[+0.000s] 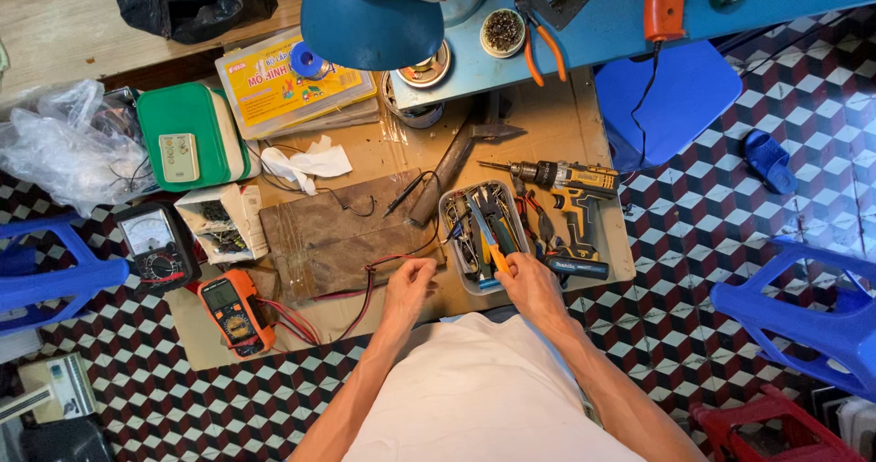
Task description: The person strips insulation from a wire using pliers, wipes hands with tissue, and then uses a hammer to break apart a black plastic component on a wooden block. The person handles a multimeter, wires, and a plastic bucket containing electronic parts.
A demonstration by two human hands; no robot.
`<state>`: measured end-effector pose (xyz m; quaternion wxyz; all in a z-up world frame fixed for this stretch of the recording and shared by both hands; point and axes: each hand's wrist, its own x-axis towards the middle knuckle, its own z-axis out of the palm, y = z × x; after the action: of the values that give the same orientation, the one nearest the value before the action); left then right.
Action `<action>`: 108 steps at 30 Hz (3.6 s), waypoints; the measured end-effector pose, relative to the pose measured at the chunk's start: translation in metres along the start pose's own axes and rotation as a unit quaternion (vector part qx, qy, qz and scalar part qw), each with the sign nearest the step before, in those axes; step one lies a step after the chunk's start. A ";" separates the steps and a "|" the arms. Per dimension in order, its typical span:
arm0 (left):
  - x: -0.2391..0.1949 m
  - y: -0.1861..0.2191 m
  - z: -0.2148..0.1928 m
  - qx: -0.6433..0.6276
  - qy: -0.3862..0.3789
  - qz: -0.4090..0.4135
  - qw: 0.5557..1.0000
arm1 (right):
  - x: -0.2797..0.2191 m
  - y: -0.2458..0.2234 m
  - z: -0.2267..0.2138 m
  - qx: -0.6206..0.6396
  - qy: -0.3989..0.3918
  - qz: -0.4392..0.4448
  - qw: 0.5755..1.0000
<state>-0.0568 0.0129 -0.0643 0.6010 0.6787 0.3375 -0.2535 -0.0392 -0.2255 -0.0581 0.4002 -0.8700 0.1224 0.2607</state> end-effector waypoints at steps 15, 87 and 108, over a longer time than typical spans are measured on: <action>0.019 0.051 0.036 0.335 0.102 0.211 0.913 | 0.013 0.025 -0.044 -0.036 0.184 -0.079 0.979; -0.027 -0.006 0.048 0.336 -0.055 0.090 0.936 | 0.039 0.066 -0.018 -0.170 0.076 0.059 0.981; -0.063 -0.007 0.034 0.246 -0.006 0.130 0.960 | 0.113 0.032 -0.024 -0.234 0.083 -0.051 0.967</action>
<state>-0.0999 -0.0298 -0.0267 0.4453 0.8421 0.1698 -0.2526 0.0502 -0.2652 -0.1278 0.1868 -0.9631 0.0457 0.1883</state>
